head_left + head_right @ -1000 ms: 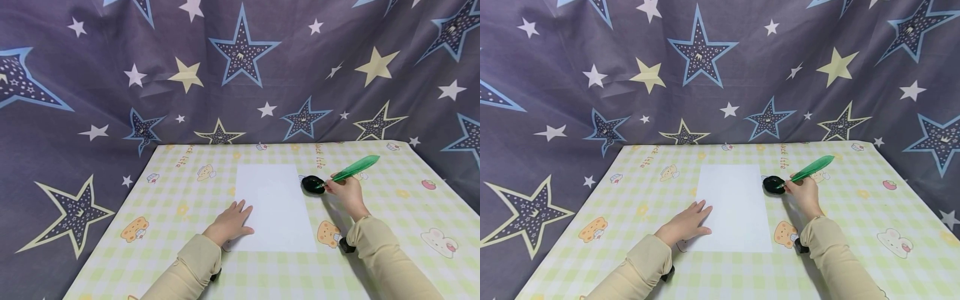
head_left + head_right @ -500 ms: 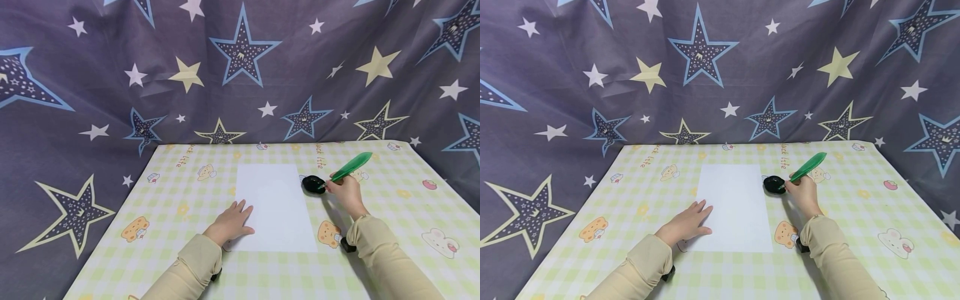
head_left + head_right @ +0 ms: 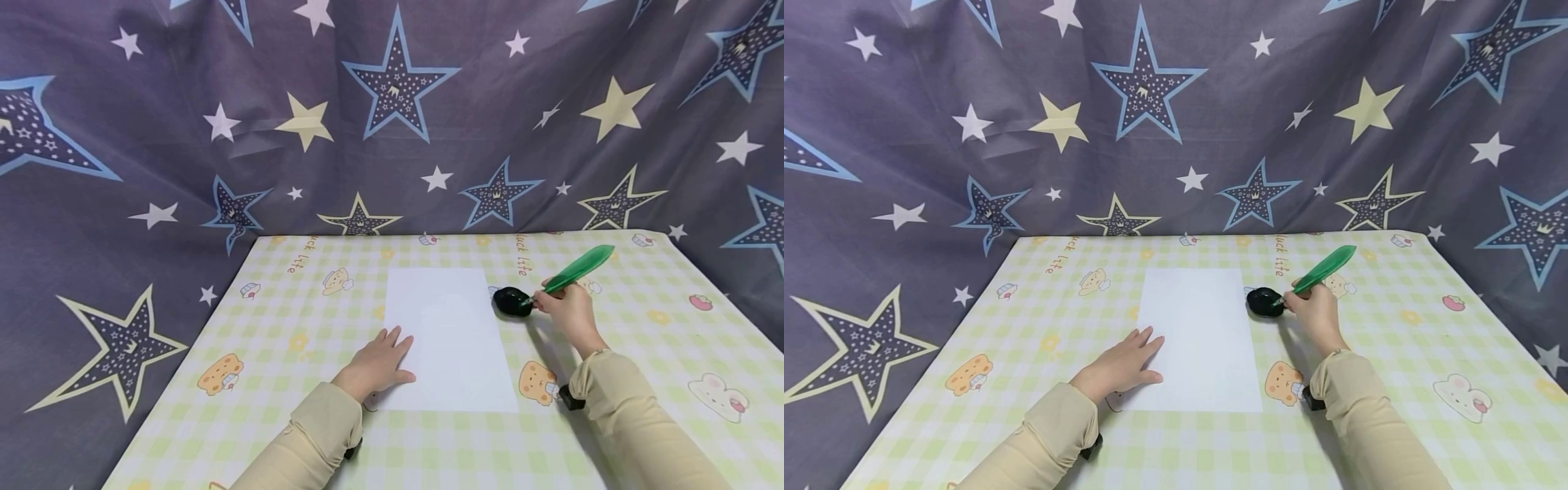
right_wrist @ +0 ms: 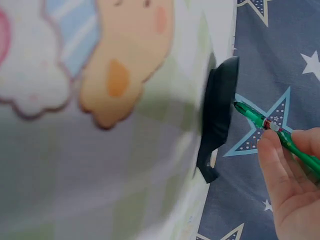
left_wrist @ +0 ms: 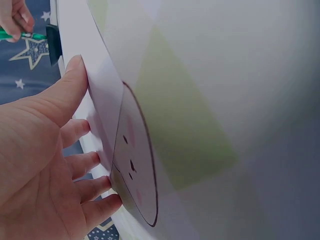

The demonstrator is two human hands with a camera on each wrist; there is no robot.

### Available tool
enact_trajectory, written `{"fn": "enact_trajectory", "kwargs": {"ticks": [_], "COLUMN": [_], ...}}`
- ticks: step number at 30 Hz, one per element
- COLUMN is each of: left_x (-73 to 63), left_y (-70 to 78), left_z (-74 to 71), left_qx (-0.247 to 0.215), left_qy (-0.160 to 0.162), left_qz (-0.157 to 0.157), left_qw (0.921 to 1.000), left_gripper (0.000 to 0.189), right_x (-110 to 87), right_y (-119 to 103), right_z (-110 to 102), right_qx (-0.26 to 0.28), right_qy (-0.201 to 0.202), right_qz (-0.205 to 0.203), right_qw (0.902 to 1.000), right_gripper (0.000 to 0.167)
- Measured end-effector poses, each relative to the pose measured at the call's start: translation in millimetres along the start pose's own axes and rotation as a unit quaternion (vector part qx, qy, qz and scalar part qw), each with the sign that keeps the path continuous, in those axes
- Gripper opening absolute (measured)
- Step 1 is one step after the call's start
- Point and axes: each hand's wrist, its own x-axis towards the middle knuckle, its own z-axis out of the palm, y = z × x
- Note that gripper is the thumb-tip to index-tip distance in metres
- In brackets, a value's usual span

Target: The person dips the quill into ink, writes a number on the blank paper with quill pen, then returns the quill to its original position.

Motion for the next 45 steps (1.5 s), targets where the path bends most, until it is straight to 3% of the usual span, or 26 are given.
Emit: {"fn": "enact_trajectory", "kwargs": {"ticks": [7,21,29,45], "left_x": [-1.6,0.8,-0.4,-2.1], "left_y": [-2.7,-1.9,-1.4,0.3], "left_z": [-0.2,0.2,-1.6,-1.5], "left_qx": [0.002,0.008,0.016,0.031], "left_qy": [0.000,-0.005,-0.008,-0.001], "left_qz": [-0.003,-0.013,-0.016,-0.012], "left_qw": [1.0000,0.9999,0.9997,0.9994], "left_gripper": [0.071,0.071,0.071,0.070], "right_x": [5.1,17.4,24.2,30.0], "right_y": [-16.7,-45.8,-51.8,-61.3], "right_z": [6.3,36.1,52.0,66.8], "right_qx": [0.000,0.035,0.020,0.024], "right_qy": [0.012,-0.005,-0.007,-0.026], "right_qz": [-0.016,-0.022,-0.045,-0.036], "right_qw": [0.9998,0.9991,0.9988,0.9988], "right_gripper": [0.028,0.028,0.024,0.024]}}
